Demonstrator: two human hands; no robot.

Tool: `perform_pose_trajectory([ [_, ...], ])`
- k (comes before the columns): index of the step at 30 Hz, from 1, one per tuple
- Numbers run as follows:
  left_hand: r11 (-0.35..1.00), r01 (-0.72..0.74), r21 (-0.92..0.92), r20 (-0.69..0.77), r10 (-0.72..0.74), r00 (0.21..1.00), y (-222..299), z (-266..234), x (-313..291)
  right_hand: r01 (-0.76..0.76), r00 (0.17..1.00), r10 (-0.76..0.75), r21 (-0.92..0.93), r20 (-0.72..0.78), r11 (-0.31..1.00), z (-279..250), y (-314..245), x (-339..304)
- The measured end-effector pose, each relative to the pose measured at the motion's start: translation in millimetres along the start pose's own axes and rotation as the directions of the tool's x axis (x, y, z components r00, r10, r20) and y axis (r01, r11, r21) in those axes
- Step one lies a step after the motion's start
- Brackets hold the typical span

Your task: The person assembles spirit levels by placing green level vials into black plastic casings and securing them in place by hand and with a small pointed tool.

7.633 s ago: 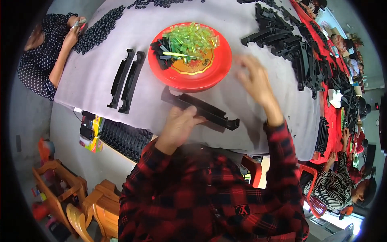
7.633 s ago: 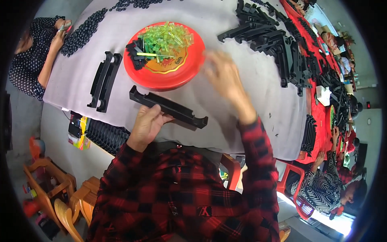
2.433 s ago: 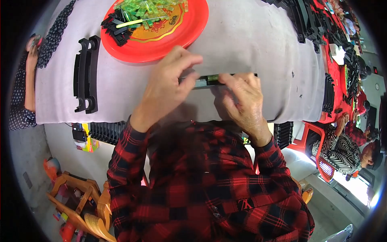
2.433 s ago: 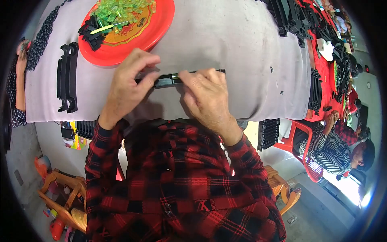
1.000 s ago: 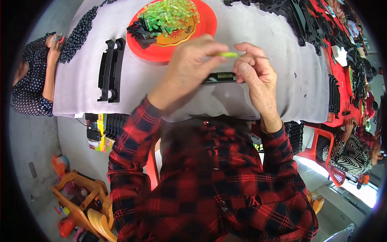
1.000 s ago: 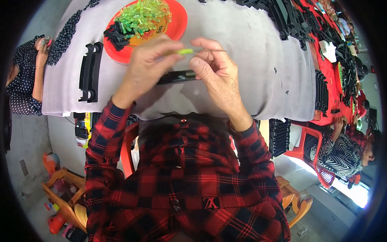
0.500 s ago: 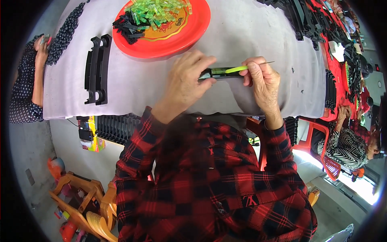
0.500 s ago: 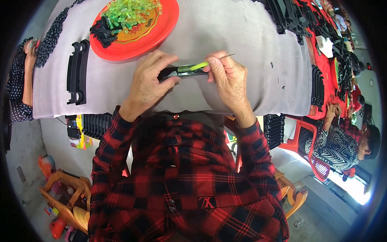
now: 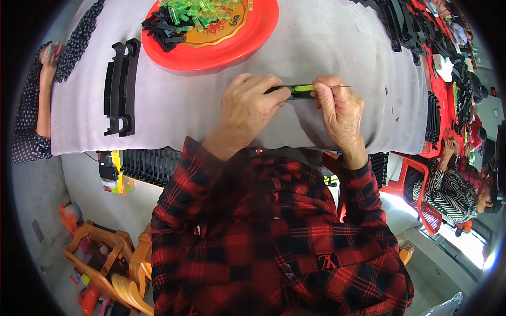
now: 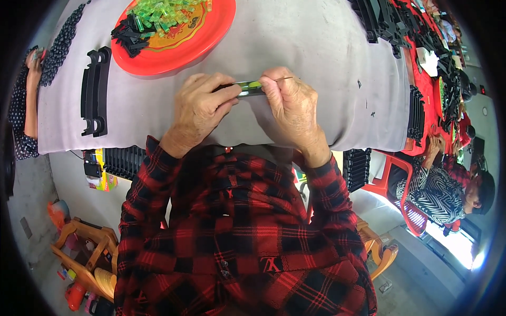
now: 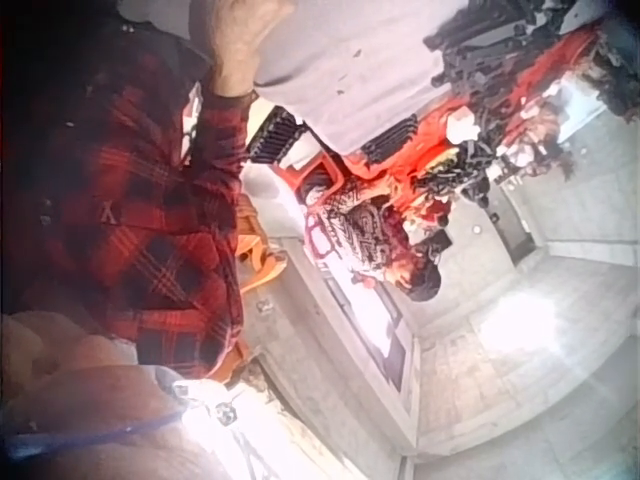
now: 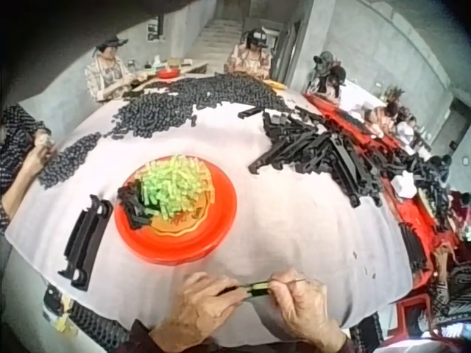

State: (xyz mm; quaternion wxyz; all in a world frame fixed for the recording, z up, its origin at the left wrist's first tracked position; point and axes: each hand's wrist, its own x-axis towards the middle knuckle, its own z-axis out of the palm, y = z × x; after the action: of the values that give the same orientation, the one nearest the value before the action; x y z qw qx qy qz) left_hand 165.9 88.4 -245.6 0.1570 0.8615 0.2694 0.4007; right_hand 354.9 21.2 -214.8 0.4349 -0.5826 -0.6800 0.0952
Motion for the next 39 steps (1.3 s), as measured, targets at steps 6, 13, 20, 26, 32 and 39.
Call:
perform_pose_trajectory([
  [6,0.996,-0.073,0.056,0.015,0.072,0.997,-4,4,-4,0.007,0.995,-0.002,-0.05,0.098,0.999,-3,-6,11],
  [13,0.995,-0.082,0.065,0.081,0.076,0.994,-7,2,-5,-0.08,0.987,0.082,-0.018,0.141,0.997,-1,-5,16],
  [20,0.999,-0.039,0.012,0.045,0.039,0.998,-6,-2,-2,-0.339,0.94,0.336,0.3,0.06,0.892,-13,-11,15],
  [26,1.0,-0.011,-0.009,0.058,0.011,0.998,-8,-1,-6,-0.2,0.979,0.203,0.366,0.03,0.909,-11,5,22],
  [32,0.998,0.055,0.032,0.027,-0.055,0.998,-4,-3,-3,-0.369,0.922,0.347,0.653,0.169,0.662,6,-6,11],
  [39,0.998,0.068,-0.009,0.053,-0.067,0.996,-7,-1,-2,-0.251,0.968,0.204,0.466,0.149,0.848,18,0,10],
])
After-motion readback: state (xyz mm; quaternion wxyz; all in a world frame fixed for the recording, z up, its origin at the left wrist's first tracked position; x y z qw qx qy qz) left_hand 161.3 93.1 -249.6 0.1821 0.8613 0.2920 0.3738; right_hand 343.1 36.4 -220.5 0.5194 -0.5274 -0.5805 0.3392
